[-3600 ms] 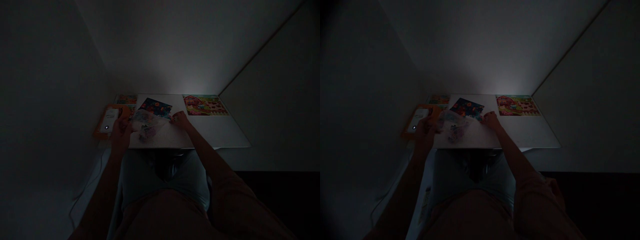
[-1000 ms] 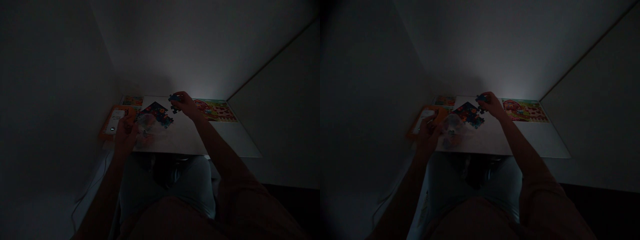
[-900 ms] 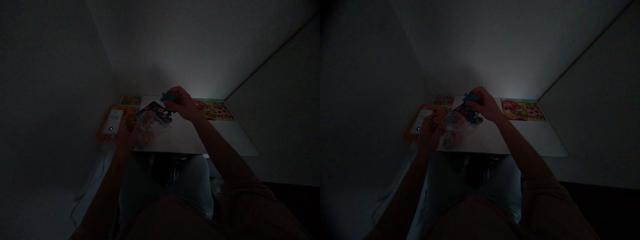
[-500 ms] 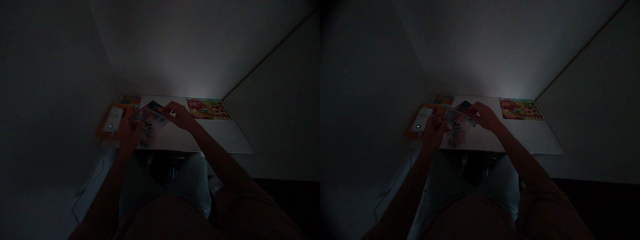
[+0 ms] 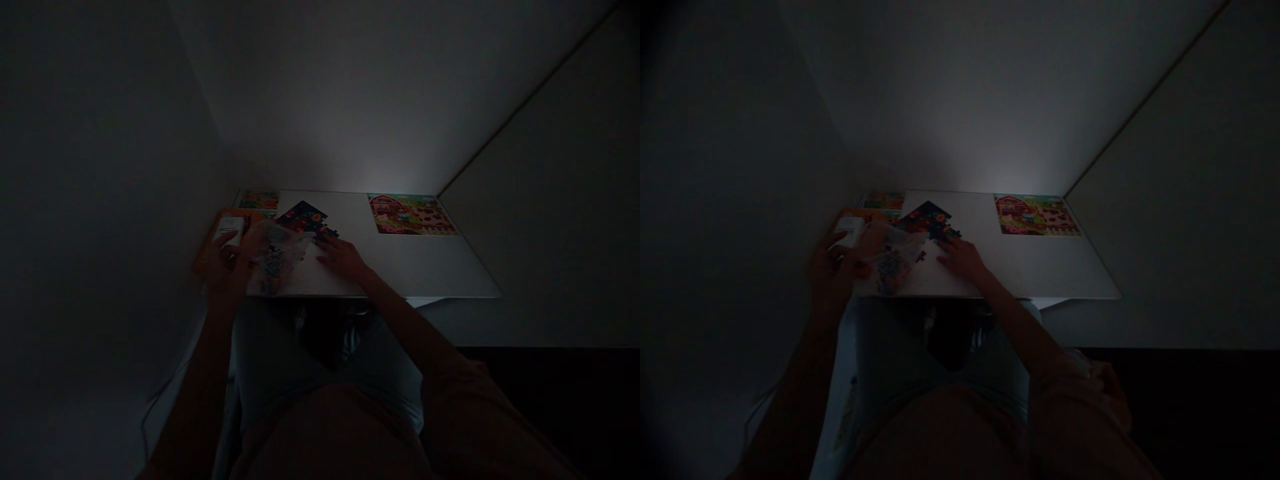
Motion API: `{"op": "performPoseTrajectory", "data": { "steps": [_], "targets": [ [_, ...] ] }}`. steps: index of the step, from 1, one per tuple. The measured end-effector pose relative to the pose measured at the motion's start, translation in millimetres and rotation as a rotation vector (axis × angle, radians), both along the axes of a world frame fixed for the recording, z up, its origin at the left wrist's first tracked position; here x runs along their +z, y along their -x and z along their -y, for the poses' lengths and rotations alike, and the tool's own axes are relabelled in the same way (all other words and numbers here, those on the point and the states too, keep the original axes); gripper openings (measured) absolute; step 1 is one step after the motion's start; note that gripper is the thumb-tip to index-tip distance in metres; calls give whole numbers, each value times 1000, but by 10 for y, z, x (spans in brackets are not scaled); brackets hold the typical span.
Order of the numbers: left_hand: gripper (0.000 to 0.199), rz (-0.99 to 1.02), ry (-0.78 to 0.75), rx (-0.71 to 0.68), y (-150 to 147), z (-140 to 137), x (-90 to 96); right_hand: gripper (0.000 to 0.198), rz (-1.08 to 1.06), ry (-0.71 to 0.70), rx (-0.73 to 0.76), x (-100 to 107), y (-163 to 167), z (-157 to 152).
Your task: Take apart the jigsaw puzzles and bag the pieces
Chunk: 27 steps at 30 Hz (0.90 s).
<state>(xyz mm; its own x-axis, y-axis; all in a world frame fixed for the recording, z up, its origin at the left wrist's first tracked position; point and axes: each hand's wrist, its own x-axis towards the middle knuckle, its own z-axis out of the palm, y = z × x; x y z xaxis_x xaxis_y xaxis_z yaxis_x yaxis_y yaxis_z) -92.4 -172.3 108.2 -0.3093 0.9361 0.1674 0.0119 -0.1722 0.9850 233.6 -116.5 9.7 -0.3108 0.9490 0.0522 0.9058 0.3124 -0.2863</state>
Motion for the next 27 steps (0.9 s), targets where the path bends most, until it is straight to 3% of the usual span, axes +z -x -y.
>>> {"op": "performPoseTrajectory", "data": {
  "steps": [4, 13, 16, 21, 27],
  "targets": [
    [59, -53, -7, 28, 51, 51, 72, 57, 91, -27, -40, -4, -109, 65],
    [62, -104, 11, 31, 79, 18, 83, 53, 179, -46, -210, -39, -852, -74],
    [61, -122, 11, 23, 101, -7, 64, 55, 156, -85, -270, -9, -816, -57],
    [53, -181, 17, 51, 141, -44, 21, 69, 1, -93, -231, -73, -532, 136],
    [47, -156, 13, 60, 179, 43, 60, 46, -61, -87, -228, -142, -604, 209]
  ]
}}
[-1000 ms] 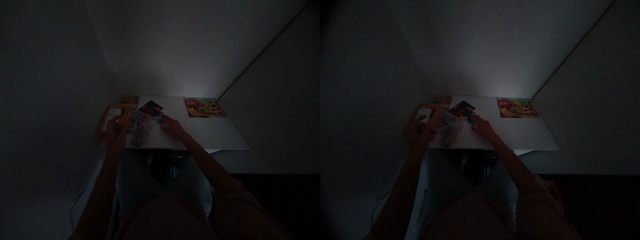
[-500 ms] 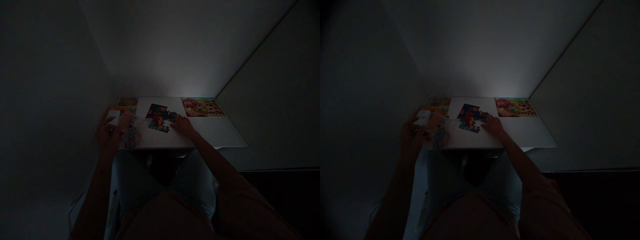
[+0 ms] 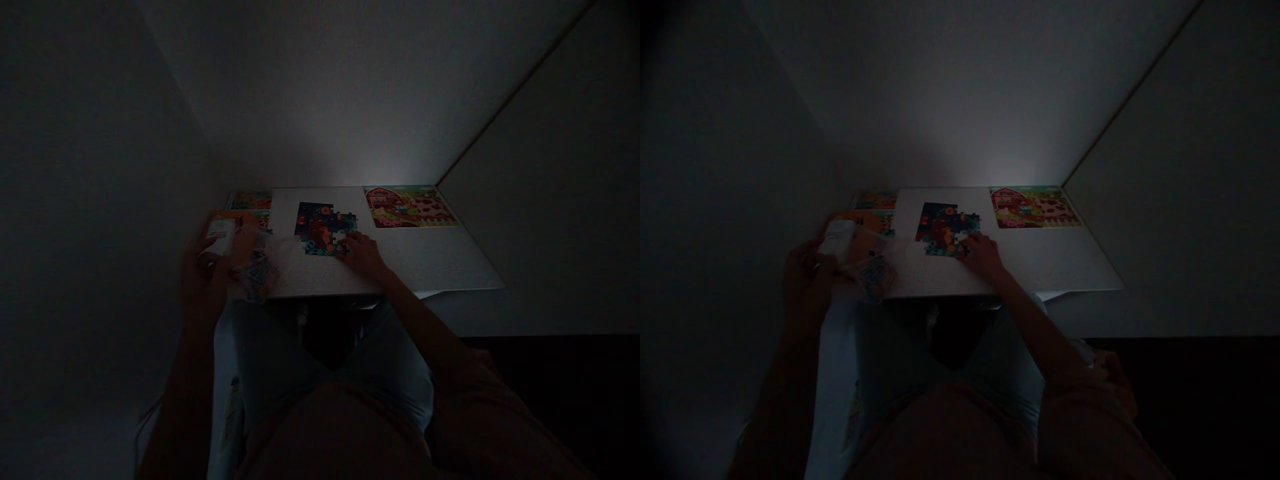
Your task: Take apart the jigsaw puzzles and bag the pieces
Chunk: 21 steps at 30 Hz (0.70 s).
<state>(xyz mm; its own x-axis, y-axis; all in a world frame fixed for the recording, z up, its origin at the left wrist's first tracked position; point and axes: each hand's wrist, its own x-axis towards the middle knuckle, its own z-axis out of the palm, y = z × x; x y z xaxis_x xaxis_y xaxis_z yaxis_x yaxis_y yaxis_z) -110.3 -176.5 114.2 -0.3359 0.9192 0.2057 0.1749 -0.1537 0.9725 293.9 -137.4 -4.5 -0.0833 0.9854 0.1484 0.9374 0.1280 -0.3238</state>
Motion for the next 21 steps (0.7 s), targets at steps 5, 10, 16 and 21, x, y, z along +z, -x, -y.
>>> {"op": "performPoseTrajectory", "data": {
  "steps": [5, 10, 16, 21],
  "targets": [
    [51, -40, -9, 27, 112, 93, -60, 49, -42, -8, 87, 131, 360, -250],
    [51, -14, -39, 32, 189, 128, -98, 55, -40, 76, 352, 284, 1409, -841],
    [47, 41, 0, -34, 223, 148, -154, 54, -11, 140, 365, 334, 2130, -1323],
    [48, 99, 12, -93, 204, 102, -185, 38, -196, 240, 267, 303, 1945, -1243]
  ]
}}
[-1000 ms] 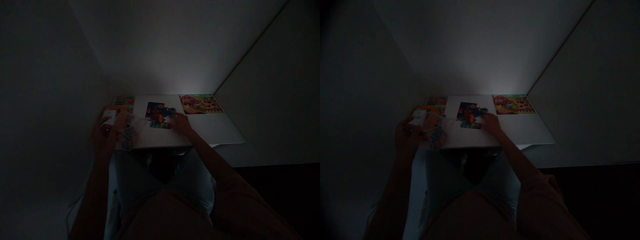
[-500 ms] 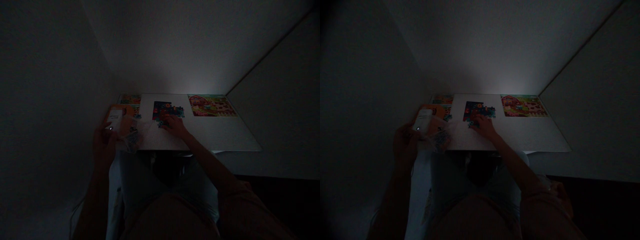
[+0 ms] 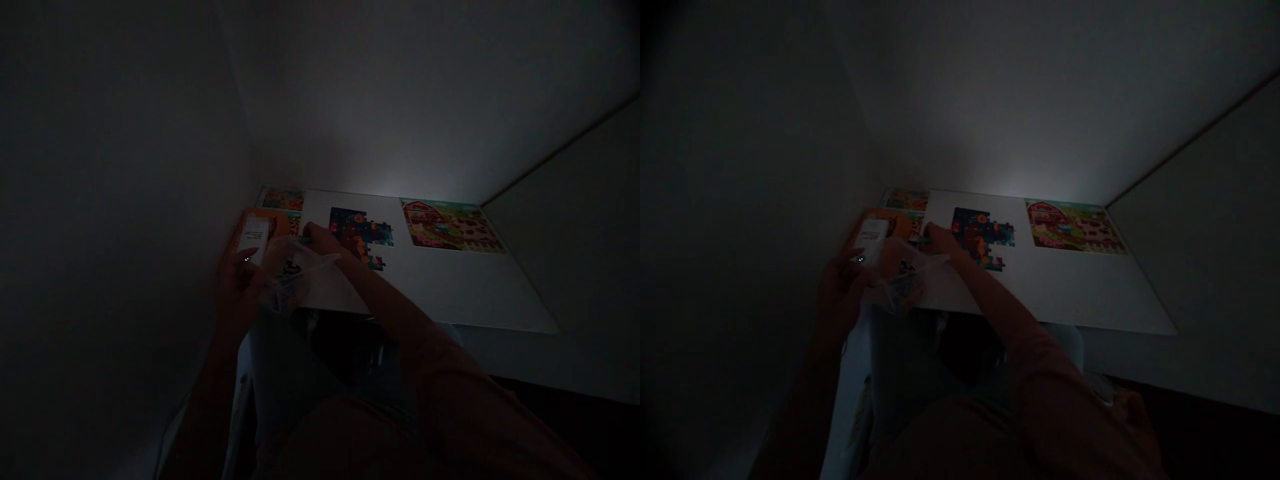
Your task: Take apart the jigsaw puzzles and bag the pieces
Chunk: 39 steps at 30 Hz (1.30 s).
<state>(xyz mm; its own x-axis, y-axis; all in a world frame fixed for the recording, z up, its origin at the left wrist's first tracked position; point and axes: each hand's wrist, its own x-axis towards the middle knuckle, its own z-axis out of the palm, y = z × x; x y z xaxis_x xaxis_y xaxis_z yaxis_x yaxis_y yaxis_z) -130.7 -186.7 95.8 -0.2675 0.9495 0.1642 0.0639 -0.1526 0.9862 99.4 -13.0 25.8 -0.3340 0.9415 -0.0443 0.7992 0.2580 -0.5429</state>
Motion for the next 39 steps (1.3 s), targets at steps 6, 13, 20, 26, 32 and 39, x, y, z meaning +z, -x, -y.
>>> {"op": "performPoseTrajectory", "data": {
  "steps": [6, 13, 20, 26, 32, 39],
  "targets": [
    [47, -21, 4, -57, -152, -28, 55, 26, -508, -205, -223, 292, -706, 215],
    [52, -2, -17, -52, -454, -86, 73, 44, -500, -368, 130, 1144, -710, 788],
    [56, -30, -13, -31, -445, -89, 58, 43, -121, -315, -265, 400, -1663, 995],
    [57, -73, -5, 5, -437, -84, 105, 48, 151, -187, -327, -305, -2047, 1212],
    [52, -98, -23, 16, -458, -86, 93, 43, -77, 30, -274, -280, -1984, 1024],
    [52, -130, -18, 17, -526, -40, 126, 38, -593, -23, -400, -110, -2158, 832]
  ]
}}
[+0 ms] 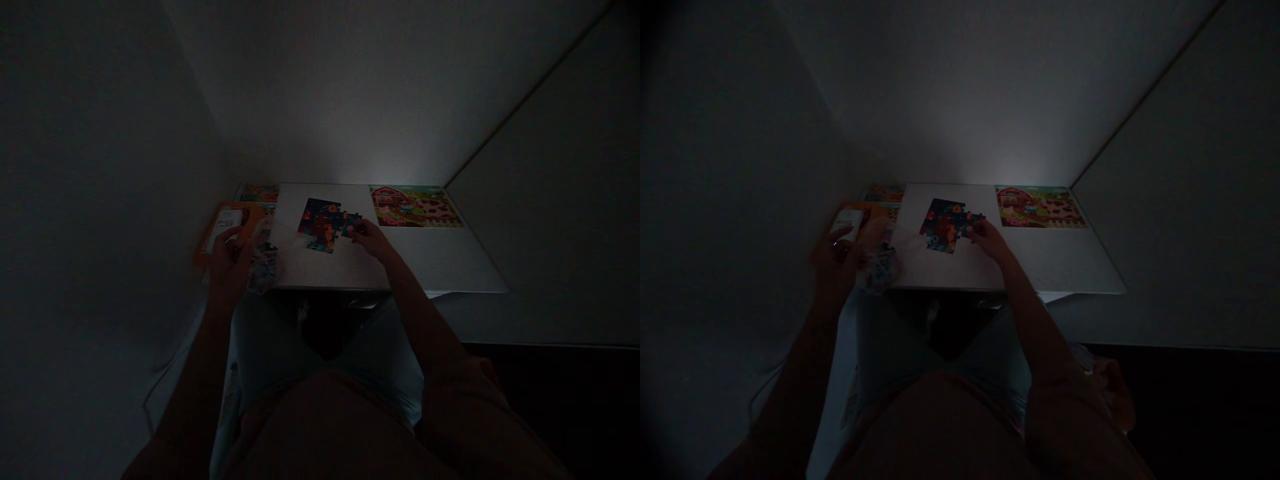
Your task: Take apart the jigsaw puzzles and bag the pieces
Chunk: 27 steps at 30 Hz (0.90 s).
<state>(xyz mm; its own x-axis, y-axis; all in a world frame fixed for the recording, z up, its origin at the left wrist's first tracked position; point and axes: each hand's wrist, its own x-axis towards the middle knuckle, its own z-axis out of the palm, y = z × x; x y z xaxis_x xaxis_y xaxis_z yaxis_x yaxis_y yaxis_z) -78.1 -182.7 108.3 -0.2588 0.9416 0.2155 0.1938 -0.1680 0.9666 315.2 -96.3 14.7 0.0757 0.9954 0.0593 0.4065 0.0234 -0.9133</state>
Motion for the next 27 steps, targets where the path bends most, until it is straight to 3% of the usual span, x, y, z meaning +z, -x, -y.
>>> {"op": "performPoseTrajectory", "data": {
  "steps": [2, 4, 6, 8, 10, 13, 16, 19, 22, 27],
  "targets": [
    [53, 9, -3, -25, -27, -9, -2, 43, -104, -162, -114, 174, 78, -59],
    [54, 11, -9, -46, -54, -34, -12, 43, -147, -365, -116, 411, 319, -73],
    [55, 5, -11, -48, -81, -69, -21, 41, -93, -482, 11, 660, 674, -25],
    [55, 7, -4, -36, -105, -100, -21, 43, 107, -479, 196, 853, 1006, 56],
    [55, 23, 13, -31, -121, -117, -4, 43, 289, -469, 289, 930, 1171, 117],
    [57, 42, 28, -42, -120, -99, 50, 37, 383, -380, 200, 791, 1026, 128],
    [54, 40, 27, -24, -85, -46, 109, 37, 531, -209, 119, 449, 698, 138],
    [56, 29, 35, 27, -14, 0, 132, 61, 723, -98, 154, 114, 539, 229],
    [58, 22, 34, 49, 91, 0, 107, 73, 828, -142, 205, -61, 544, 291],
    [53, 32, 10, 58, 255, -61, 55, 42, 995, -252, 379, -26, 524, 133]
  ]
}}
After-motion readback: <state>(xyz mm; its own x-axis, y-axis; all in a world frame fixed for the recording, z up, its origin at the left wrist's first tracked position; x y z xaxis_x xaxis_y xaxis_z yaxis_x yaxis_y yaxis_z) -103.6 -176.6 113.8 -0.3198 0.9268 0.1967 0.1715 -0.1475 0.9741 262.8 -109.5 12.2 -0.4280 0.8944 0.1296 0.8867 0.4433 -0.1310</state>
